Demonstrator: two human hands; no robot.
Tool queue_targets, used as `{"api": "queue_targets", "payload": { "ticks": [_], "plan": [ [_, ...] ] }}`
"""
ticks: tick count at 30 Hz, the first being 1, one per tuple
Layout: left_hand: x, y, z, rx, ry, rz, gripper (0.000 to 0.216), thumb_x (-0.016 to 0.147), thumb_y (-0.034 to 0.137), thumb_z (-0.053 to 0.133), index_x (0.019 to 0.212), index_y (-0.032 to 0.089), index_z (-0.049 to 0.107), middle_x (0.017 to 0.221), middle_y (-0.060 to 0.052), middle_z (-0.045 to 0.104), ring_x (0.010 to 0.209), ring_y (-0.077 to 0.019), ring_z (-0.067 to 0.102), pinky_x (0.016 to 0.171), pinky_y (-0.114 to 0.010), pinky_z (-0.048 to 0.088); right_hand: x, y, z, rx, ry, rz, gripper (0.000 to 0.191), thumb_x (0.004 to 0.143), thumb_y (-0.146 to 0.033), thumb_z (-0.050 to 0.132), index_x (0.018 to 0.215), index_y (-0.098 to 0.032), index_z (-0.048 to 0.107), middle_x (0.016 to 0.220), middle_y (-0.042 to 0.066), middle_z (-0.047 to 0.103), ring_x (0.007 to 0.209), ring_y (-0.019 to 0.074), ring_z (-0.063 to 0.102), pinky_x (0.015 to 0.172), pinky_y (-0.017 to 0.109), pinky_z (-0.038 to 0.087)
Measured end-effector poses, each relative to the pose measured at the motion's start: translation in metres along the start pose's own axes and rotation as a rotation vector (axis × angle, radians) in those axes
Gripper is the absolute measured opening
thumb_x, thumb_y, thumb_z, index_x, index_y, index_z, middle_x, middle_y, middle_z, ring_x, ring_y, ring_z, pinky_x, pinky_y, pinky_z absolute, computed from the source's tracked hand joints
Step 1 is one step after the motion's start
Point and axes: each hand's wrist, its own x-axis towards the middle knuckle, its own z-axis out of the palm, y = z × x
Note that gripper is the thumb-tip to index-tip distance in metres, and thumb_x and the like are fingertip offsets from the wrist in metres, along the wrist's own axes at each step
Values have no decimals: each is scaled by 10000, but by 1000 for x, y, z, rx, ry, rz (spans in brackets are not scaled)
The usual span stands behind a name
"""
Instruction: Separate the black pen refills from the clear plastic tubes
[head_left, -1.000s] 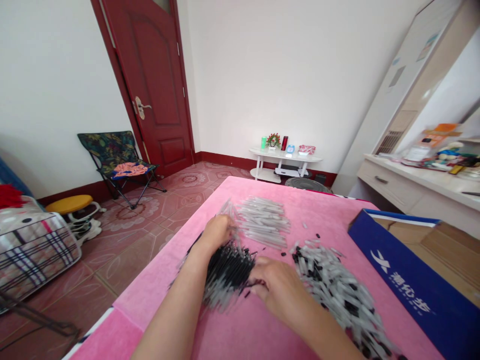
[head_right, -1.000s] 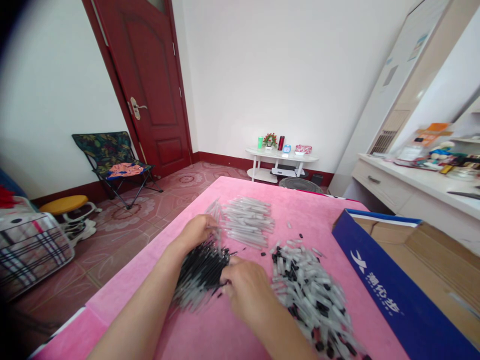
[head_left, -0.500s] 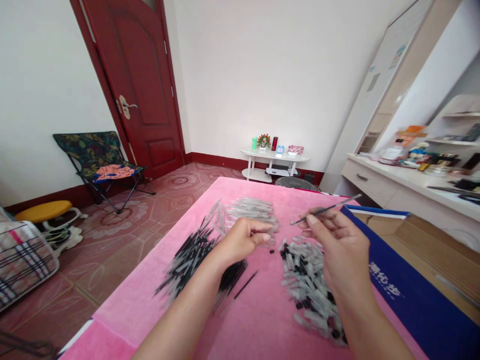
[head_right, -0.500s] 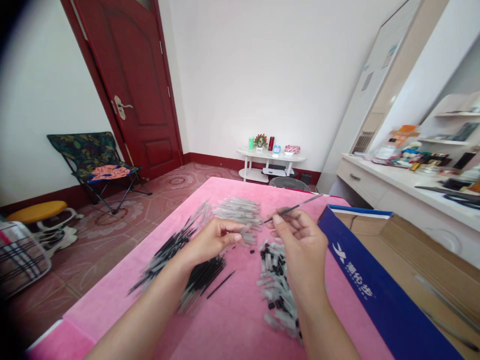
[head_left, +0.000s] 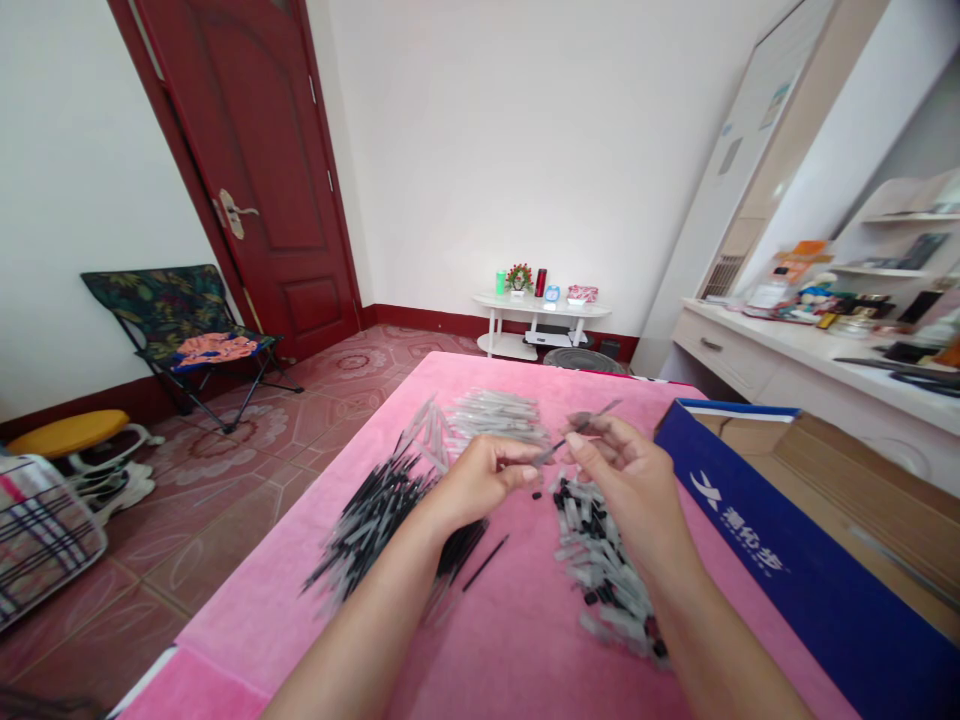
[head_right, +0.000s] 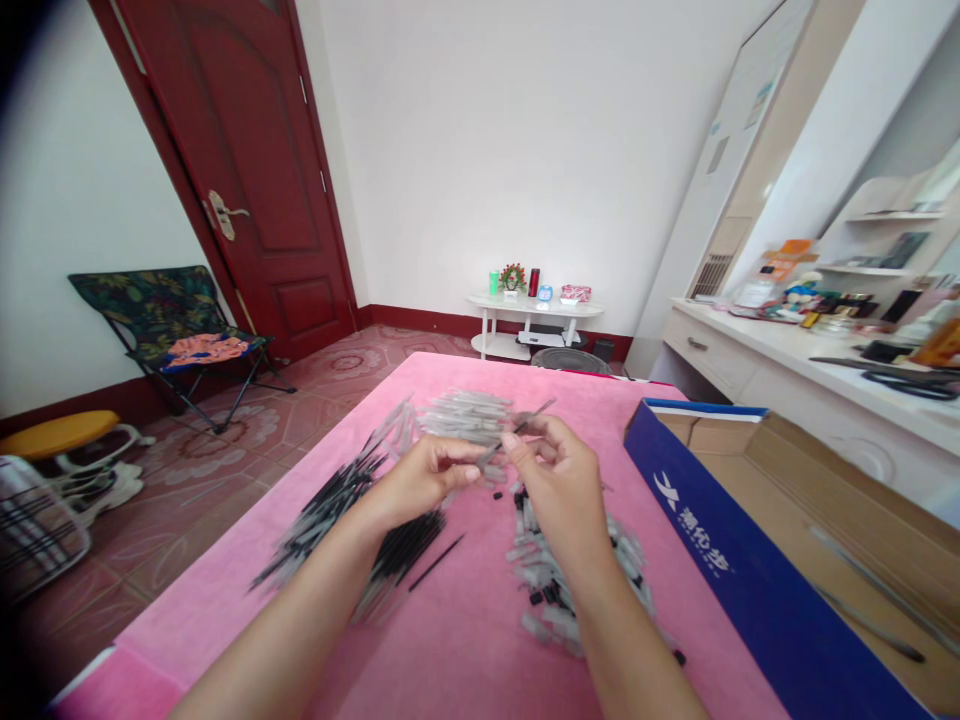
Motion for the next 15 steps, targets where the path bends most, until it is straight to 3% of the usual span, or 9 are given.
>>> {"api": "queue_targets", "payload": {
  "ticks": [4,7,9,12,15],
  "plan": [
    [2,-4,-5,-218,193,-84,332,695,297,624,976,125,658,702,-43,651,625,-123,560,653,-252,426,1,3,-2,1,61,18,320,751,-379,547,970,-148,575,836,64,627,617,125,558,494,216,426],
    [3,-9,-11,-328,391,-96,363,674,320,645,985,132,642,714,-34,643,619,-108,556,642,-244,426,3,17,-2,-75,-29,25,264,759,-368,526,852,-132,600,763,46,624,598,116,538,509,214,415],
    [4,-11,-14,-367,457,-72,365,674,326,646,985,135,633,735,-34,640,638,-108,559,640,-239,425,5,31,-2,-159,-115,35,236,746,-339,529,808,-125,607,729,39,625,620,126,544,546,224,420],
    [2,-14,-12,-460,426,-31,353,697,339,626,999,156,619,785,-39,637,685,-114,569,663,-241,426,9,50,-4,-294,-180,36,210,723,-298,527,796,-124,618,715,38,636,652,146,566,599,248,426],
    [-2,-18,2,-564,174,-82,354,702,335,625,1008,158,617,790,-54,635,686,-122,576,662,-244,431,14,60,-12,-430,-226,29,201,713,-282,511,781,-133,627,717,37,649,658,152,585,618,251,423]
  ]
}}
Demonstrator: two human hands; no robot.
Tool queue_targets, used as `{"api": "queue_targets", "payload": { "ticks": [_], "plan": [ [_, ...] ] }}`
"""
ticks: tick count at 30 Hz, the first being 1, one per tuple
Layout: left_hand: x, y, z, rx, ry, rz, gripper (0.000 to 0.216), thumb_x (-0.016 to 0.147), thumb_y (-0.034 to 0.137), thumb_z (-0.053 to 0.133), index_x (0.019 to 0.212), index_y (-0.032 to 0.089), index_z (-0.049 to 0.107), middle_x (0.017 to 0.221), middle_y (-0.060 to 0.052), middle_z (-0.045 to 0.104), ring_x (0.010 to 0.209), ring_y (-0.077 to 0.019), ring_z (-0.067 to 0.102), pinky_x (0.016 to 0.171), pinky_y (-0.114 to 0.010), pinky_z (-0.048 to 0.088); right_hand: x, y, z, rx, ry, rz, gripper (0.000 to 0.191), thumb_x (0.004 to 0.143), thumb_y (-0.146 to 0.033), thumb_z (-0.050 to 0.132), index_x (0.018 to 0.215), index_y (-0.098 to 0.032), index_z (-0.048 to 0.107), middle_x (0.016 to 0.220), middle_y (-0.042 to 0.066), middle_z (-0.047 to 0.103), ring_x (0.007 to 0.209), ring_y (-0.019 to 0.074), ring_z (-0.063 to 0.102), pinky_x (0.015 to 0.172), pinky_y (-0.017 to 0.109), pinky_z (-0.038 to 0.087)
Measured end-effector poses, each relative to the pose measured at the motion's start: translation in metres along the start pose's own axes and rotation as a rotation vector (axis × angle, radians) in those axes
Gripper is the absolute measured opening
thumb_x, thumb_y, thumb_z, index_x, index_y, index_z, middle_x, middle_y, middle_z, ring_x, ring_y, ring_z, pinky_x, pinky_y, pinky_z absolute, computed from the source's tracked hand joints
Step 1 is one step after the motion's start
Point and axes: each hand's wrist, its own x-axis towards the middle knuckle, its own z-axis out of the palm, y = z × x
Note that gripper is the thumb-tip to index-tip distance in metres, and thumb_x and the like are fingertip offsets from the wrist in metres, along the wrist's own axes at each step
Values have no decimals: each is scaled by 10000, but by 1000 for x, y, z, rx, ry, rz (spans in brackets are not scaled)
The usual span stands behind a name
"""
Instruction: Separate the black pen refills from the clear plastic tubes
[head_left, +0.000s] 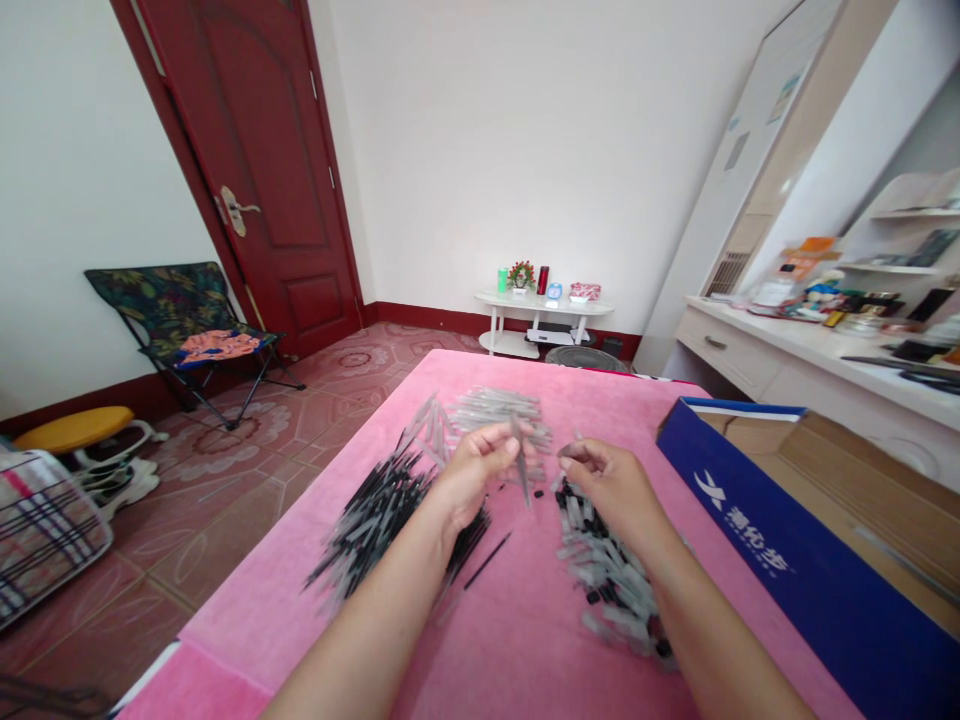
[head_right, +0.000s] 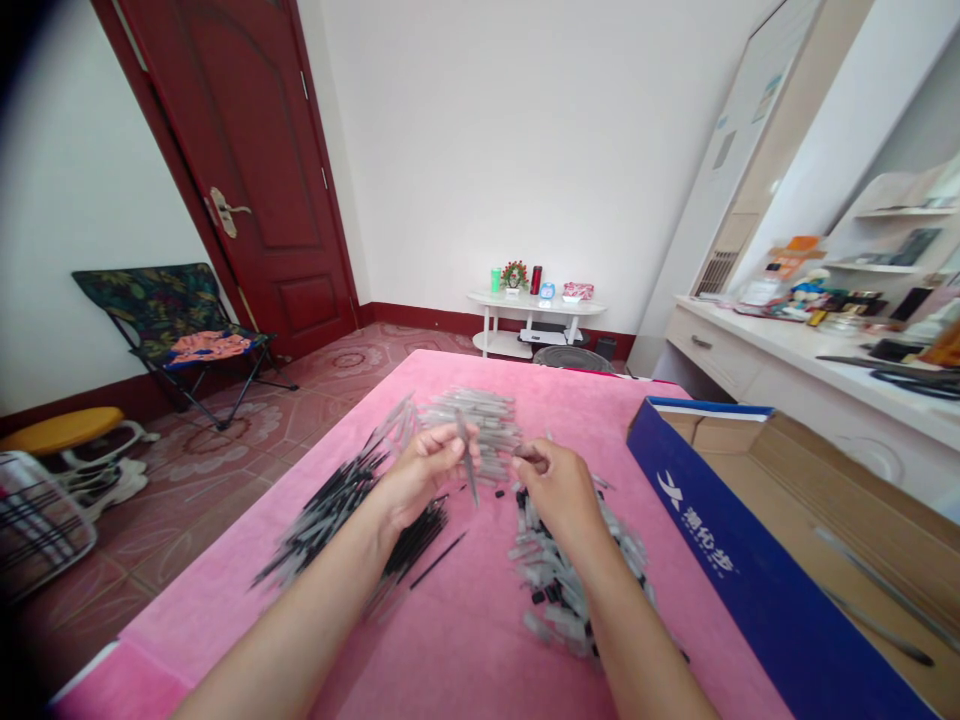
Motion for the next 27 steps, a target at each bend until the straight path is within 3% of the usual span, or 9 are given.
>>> {"api": "queue_targets", "payload": {
  "ticks": [3,8,10,13,16,21,24,27],
  "plan": [
    [-7,-16,13,3,-335,-179,377,684,347,642,978,112,637,736,-75,630,669,-138,576,665,-257,431,1,7,-7,-151,-52,5,184,717,-265,490,764,-154,629,715,28,655,665,149,592,620,240,411],
    [-13,-20,16,140,-645,-431,436,663,435,632,966,123,655,702,-63,628,635,-154,573,657,-270,426,-3,9,-10,-467,-227,62,162,680,-224,511,755,-210,655,734,9,664,688,141,588,572,216,360],
    [-12,-13,6,209,-652,-416,418,674,429,624,956,122,660,694,-59,629,647,-150,565,664,-258,418,-6,6,-9,-590,-271,86,164,664,-212,520,739,-235,663,731,3,667,700,147,590,550,219,332],
    [-9,-3,-13,279,-563,-329,371,689,407,619,909,113,668,711,-59,630,675,-135,552,720,-248,400,-9,0,-6,-747,-262,120,146,662,-216,525,698,-243,665,736,18,670,728,169,597,543,234,315],
    [-7,3,-31,361,-489,-356,376,693,396,618,938,114,656,723,-61,629,670,-126,547,686,-232,394,-11,-3,-1,-853,-277,164,131,673,-254,535,643,-215,656,710,50,664,715,195,606,548,250,329],
    [-7,11,-38,397,-328,-369,395,688,395,623,984,133,639,692,-42,610,605,-97,529,587,-195,377,-12,-4,7,-922,-302,170,145,666,-297,565,696,-192,661,752,86,664,756,236,616,583,280,374],
    [-9,12,-28,328,-365,-374,403,678,397,634,985,136,640,713,-52,621,633,-112,551,608,-209,398,-13,-2,12,-943,-299,145,160,678,-312,565,721,-189,660,754,98,656,770,254,613,600,298,388],
    [-10,7,-15,294,-533,-423,400,673,416,633,955,134,656,734,-65,639,674,-139,577,649,-234,416,-15,0,17,-930,-280,97,162,721,-260,523,786,-207,661,773,91,648,782,235,608,610,283,382]
  ]
}}
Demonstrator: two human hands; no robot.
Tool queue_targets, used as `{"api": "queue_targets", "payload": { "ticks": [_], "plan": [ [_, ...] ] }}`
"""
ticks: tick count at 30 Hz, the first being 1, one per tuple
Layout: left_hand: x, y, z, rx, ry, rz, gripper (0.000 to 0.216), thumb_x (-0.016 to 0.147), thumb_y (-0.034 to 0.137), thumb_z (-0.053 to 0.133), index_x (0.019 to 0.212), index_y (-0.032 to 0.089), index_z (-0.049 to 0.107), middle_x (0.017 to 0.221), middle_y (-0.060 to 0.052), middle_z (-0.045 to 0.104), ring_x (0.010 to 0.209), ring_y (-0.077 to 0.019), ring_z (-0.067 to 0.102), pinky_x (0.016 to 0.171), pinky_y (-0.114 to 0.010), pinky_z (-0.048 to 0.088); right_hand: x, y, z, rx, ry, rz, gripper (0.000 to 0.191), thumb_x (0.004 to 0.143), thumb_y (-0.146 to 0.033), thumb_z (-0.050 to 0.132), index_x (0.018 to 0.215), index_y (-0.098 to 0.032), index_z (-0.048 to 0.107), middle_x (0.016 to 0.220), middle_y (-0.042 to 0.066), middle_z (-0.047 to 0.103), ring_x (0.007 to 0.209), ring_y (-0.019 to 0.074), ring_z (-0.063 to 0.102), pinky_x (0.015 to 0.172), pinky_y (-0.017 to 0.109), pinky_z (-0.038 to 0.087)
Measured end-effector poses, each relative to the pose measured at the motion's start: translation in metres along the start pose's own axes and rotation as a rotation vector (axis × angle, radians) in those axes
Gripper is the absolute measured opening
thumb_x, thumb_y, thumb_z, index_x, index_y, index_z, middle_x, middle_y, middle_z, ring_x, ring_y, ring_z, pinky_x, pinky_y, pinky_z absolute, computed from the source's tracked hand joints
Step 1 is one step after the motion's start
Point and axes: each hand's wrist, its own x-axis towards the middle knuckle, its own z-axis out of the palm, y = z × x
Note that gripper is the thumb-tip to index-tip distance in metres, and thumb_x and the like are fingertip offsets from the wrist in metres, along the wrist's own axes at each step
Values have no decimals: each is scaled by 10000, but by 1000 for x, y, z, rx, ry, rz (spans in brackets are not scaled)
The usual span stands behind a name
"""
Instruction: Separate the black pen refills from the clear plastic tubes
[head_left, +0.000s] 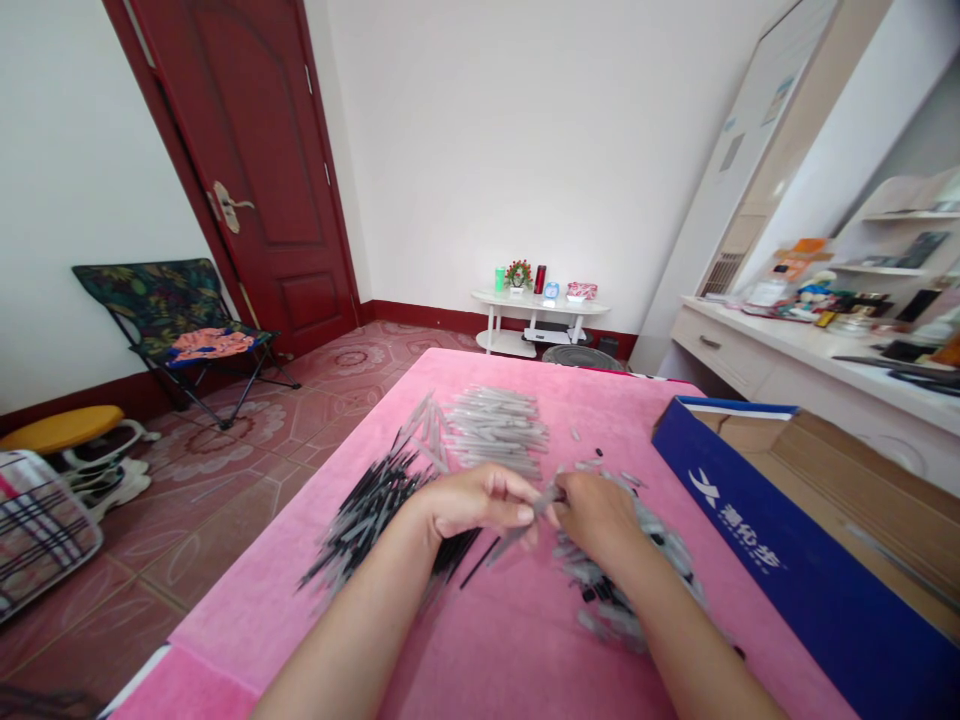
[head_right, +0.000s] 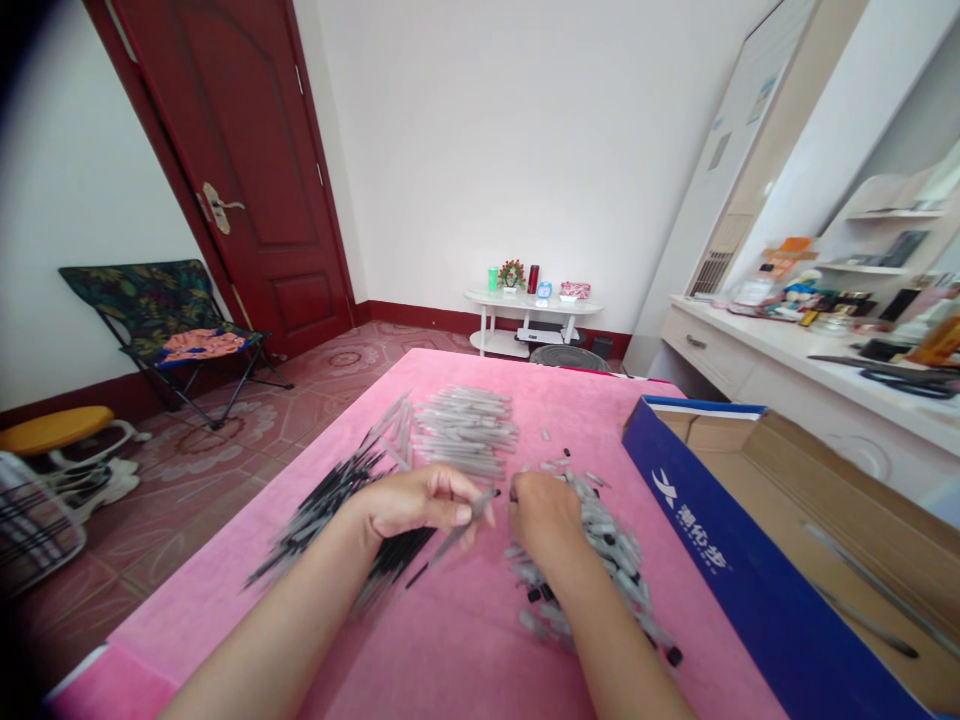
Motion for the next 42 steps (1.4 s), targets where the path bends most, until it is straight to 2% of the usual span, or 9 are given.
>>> {"api": "queue_targets", "payload": {
  "ticks": [4,11,24,27,30,33,36,38,42],
  "plan": [
    [3,-4,2,53,-131,-38,404,684,419,621,980,146,653,696,-46,641,654,-138,579,702,-259,422,-1,-6,7,36,31,-84,252,754,-196,483,952,-249,630,857,74,612,785,187,597,593,240,358],
    [-11,-3,-18,154,88,-76,368,671,435,623,872,130,668,716,-44,630,626,-101,529,594,-198,392,-2,-12,9,32,37,-82,261,811,-194,436,1014,-241,593,892,71,553,797,172,576,606,234,348],
    [3,-8,-9,83,203,-16,364,698,385,608,959,134,647,718,-38,603,616,-92,518,564,-184,370,2,-15,22,69,112,-123,141,773,-153,458,822,-175,589,838,56,592,813,183,559,638,243,367],
    [4,-9,-9,99,226,-10,365,692,386,613,947,127,649,711,-39,604,623,-99,525,571,-192,372,5,-10,21,287,191,-107,226,764,-155,455,933,-178,603,869,60,621,825,186,567,699,269,392],
    [4,-9,-9,128,249,-31,372,702,392,599,955,124,644,721,-45,607,628,-106,528,561,-197,370,10,-2,12,719,287,-92,299,769,-189,456,1031,-159,595,889,61,631,814,167,567,720,277,416],
    [3,-8,-9,148,264,-37,375,711,400,585,965,129,639,742,-47,612,640,-109,533,568,-203,374,10,4,-1,1256,192,-35,300,775,-307,492,987,-132,610,730,35,611,633,136,552,552,240,426],
    [3,-6,-8,150,280,-51,396,702,422,587,972,136,633,766,-53,619,656,-117,542,578,-211,383,8,6,-9,1658,57,-11,309,708,-340,603,948,-146,608,754,23,601,592,104,534,514,207,420],
    [3,-4,-7,149,286,-71,423,687,442,594,984,144,630,780,-56,623,665,-124,550,580,-217,387,7,6,-11,1753,14,8,295,669,-325,654,902,-148,613,766,28,603,604,97,538,527,198,428],
    [1,-1,-8,143,288,-78,450,669,466,601,997,158,628,787,-53,624,646,-117,549,571,-217,384,5,3,-13,1699,10,23,292,651,-327,675,872,-145,620,739,40,607,616,107,543,502,182,417]
  ]
}}
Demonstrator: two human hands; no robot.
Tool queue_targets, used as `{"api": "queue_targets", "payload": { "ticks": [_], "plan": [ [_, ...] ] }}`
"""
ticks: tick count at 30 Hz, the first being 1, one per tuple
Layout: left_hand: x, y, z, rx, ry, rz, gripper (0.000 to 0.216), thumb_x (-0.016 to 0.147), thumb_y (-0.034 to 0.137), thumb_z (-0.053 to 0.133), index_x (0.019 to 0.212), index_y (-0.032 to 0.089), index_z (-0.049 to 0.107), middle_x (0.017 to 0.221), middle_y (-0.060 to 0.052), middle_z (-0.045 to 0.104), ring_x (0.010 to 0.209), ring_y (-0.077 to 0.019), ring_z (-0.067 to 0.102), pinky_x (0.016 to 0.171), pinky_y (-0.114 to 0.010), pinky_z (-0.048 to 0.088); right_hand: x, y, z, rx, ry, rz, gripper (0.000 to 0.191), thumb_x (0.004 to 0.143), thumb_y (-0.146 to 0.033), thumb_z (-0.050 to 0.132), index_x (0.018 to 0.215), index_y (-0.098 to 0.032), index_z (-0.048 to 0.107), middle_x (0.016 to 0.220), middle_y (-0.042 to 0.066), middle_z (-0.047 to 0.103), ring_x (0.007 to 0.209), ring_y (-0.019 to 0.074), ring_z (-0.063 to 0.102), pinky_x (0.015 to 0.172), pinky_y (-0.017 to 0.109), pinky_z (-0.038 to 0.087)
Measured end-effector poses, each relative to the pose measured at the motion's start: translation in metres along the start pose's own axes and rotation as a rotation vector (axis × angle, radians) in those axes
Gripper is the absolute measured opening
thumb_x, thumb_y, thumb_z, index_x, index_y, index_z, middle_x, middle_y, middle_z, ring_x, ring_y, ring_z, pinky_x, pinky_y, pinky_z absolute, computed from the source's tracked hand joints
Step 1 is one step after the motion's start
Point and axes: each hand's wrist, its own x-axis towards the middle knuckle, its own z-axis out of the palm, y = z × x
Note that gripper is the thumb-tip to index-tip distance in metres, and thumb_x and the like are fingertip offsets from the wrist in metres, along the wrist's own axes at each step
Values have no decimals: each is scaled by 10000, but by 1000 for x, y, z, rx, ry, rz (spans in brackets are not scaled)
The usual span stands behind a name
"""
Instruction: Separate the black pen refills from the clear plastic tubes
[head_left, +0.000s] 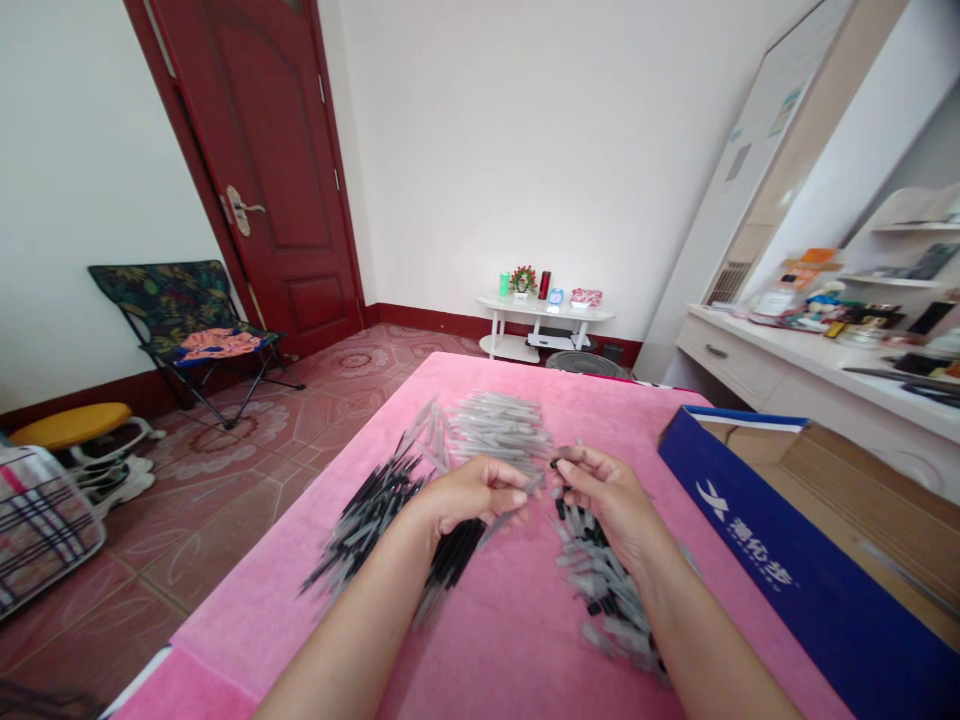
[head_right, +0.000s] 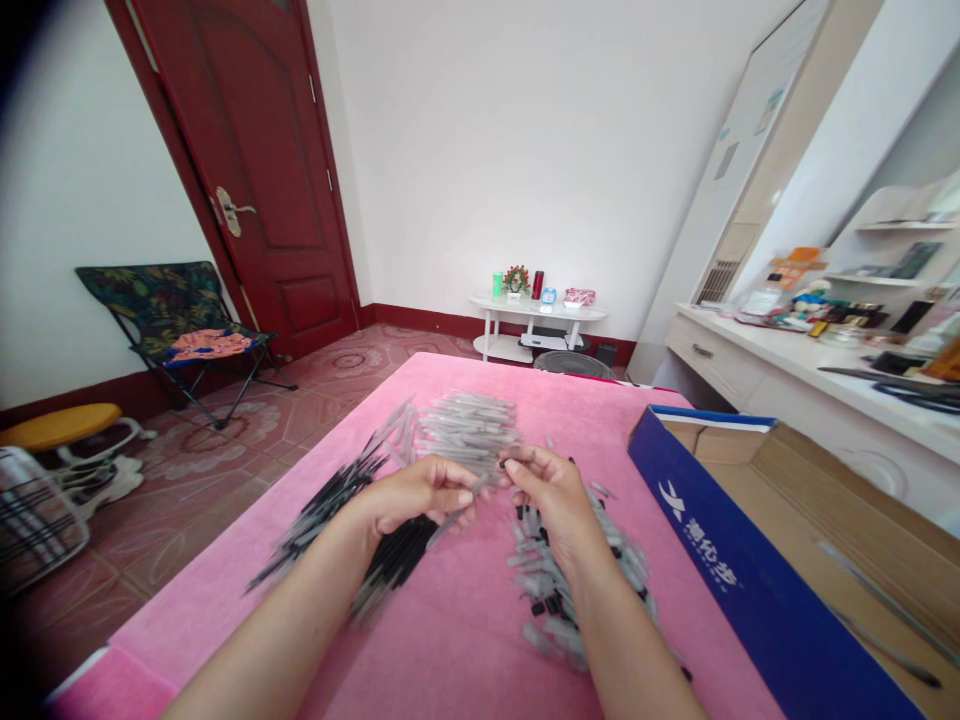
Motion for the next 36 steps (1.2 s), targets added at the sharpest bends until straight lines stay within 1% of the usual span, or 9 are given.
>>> {"api": "queue_targets", "payload": {
  "ticks": [6,13,18,25,33,36],
  "plan": [
    [-1,1,0,-27,-3,-12,458,654,472,611,986,157,631,792,-54,623,643,-120,560,568,-221,389,-2,-5,7,-117,-13,-74,281,656,-326,658,856,-132,623,711,51,621,585,112,527,468,188,387],
    [0,0,0,-16,-2,-10,402,689,435,591,984,164,625,784,-42,611,652,-115,564,570,-219,395,-3,-4,10,-202,-15,-94,283,668,-316,632,872,-121,611,677,46,628,552,114,520,449,198,372],
    [0,-1,-1,-3,1,-18,416,679,452,593,971,158,628,790,-46,615,645,-113,567,571,-220,403,-2,-4,10,-255,-14,-124,260,670,-318,618,848,-129,617,683,38,627,571,124,540,468,206,389],
    [2,-4,-1,10,0,-22,414,685,448,589,978,159,631,747,-35,603,636,-115,569,577,-230,416,-1,-5,8,-405,14,-183,245,672,-312,594,829,-128,633,748,60,657,618,142,563,513,224,411],
    [1,-2,-1,-3,14,-30,427,667,452,606,983,167,635,734,-34,596,632,-116,566,574,-237,426,-2,-7,9,-434,14,-197,240,670,-314,587,817,-131,636,777,72,671,637,159,583,499,227,409],
    [1,-1,0,-8,21,-31,430,658,449,615,977,162,638,731,-34,595,623,-115,563,576,-243,431,-2,-6,10,-437,9,-207,234,672,-316,583,813,-136,635,753,60,668,639,158,584,516,232,415]
  ]
}}
